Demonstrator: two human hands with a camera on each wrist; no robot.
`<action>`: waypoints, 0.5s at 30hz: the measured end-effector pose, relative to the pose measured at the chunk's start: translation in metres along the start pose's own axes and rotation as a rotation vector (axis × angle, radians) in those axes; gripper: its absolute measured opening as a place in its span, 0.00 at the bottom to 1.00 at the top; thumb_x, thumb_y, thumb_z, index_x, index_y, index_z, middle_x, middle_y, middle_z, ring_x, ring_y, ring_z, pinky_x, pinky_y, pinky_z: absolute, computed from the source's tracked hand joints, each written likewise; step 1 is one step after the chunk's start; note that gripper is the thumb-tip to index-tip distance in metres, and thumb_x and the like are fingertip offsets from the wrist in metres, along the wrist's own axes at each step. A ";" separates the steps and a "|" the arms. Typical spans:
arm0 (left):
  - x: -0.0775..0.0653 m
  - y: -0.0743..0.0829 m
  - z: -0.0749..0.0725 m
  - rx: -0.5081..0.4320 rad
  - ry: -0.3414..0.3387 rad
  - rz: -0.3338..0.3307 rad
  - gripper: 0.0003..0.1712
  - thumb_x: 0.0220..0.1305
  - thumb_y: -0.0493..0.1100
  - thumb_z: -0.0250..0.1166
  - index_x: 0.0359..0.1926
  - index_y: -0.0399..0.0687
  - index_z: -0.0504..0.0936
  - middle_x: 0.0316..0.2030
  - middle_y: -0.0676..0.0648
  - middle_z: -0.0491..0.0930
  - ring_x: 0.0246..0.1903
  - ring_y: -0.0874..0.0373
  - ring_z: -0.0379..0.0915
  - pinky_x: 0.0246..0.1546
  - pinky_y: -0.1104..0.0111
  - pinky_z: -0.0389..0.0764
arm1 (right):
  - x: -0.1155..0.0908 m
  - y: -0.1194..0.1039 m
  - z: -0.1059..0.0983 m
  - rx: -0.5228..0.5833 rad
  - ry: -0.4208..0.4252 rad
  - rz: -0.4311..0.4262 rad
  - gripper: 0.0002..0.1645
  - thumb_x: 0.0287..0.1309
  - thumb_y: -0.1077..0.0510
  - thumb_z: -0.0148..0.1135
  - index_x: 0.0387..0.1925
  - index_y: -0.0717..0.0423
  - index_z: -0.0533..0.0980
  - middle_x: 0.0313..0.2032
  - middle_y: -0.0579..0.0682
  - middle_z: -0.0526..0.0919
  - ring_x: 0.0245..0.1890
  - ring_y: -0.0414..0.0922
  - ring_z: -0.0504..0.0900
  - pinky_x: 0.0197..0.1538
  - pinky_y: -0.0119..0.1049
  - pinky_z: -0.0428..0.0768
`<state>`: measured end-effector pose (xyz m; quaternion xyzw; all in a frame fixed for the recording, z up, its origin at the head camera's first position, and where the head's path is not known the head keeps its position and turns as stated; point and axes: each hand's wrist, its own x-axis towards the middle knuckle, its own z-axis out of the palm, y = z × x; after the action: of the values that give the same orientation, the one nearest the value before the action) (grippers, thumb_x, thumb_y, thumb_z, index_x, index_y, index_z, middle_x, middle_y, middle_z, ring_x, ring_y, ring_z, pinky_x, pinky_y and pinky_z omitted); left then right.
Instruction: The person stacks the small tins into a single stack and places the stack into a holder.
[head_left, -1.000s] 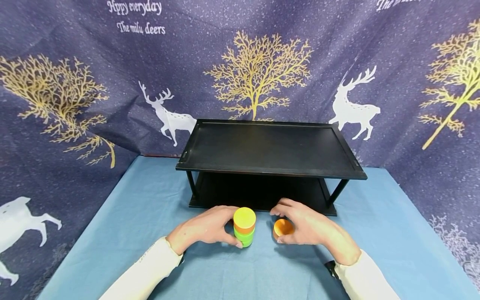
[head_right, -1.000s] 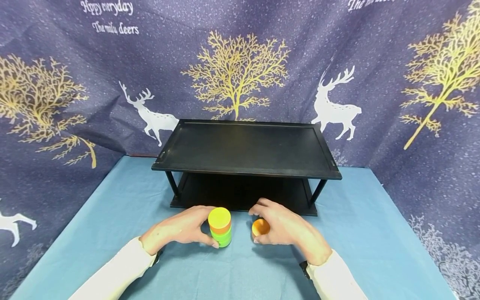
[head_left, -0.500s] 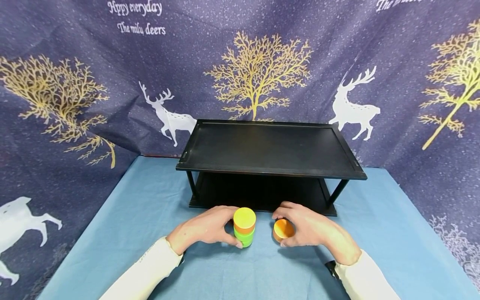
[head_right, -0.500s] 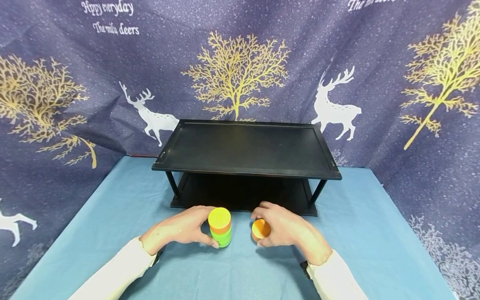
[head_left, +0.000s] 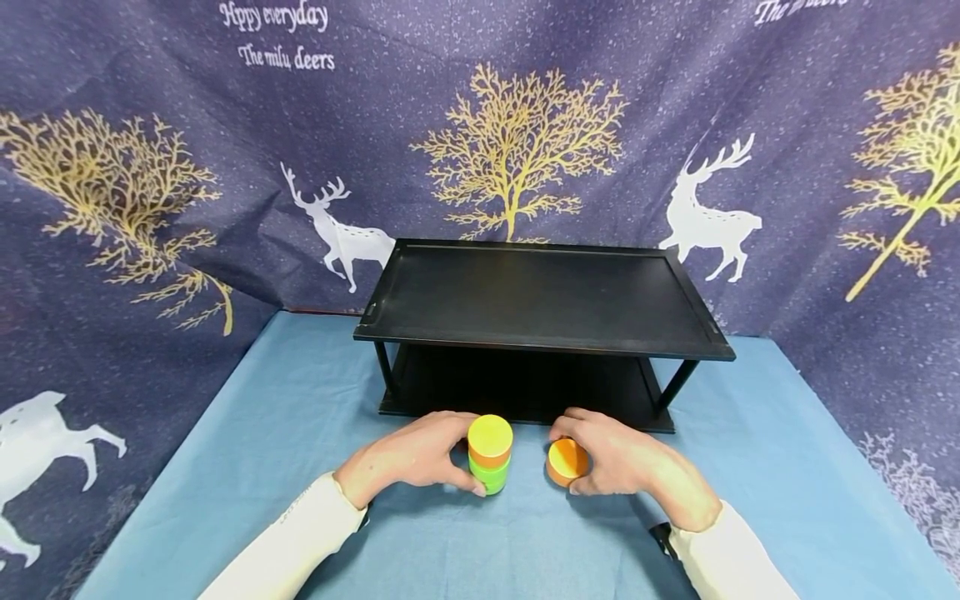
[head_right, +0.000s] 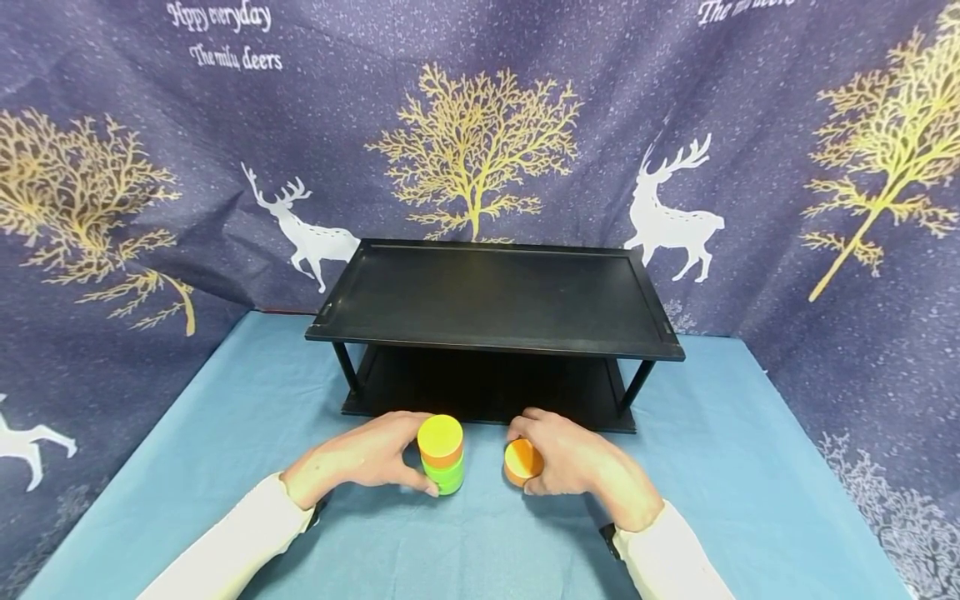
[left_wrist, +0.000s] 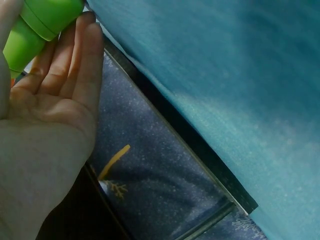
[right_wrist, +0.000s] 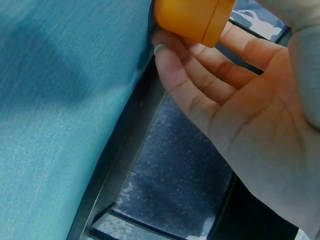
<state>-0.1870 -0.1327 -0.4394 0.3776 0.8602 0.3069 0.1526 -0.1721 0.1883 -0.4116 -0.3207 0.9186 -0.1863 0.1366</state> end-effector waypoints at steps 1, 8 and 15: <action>0.000 0.000 0.000 -0.001 0.000 0.000 0.37 0.52 0.62 0.84 0.62 0.66 0.80 0.51 0.67 0.81 0.49 0.69 0.77 0.60 0.65 0.80 | 0.000 0.000 0.000 0.000 0.000 0.003 0.32 0.43 0.57 0.87 0.50 0.44 0.80 0.46 0.38 0.77 0.46 0.41 0.75 0.52 0.41 0.83; 0.001 -0.001 0.001 -0.006 0.000 0.002 0.38 0.52 0.62 0.84 0.62 0.66 0.79 0.52 0.67 0.81 0.49 0.69 0.77 0.61 0.65 0.80 | 0.001 0.001 0.001 0.000 -0.003 0.003 0.31 0.42 0.58 0.87 0.48 0.43 0.79 0.45 0.37 0.76 0.45 0.41 0.75 0.51 0.40 0.82; 0.001 -0.001 0.001 0.010 0.002 0.003 0.36 0.53 0.61 0.84 0.61 0.66 0.80 0.51 0.67 0.81 0.49 0.69 0.77 0.60 0.65 0.80 | 0.000 -0.001 0.001 -0.011 0.007 0.004 0.31 0.43 0.57 0.87 0.49 0.44 0.80 0.46 0.38 0.76 0.45 0.41 0.75 0.52 0.40 0.83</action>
<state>-0.1877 -0.1320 -0.4407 0.3795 0.8612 0.3033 0.1495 -0.1710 0.1872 -0.4120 -0.3192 0.9206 -0.1821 0.1321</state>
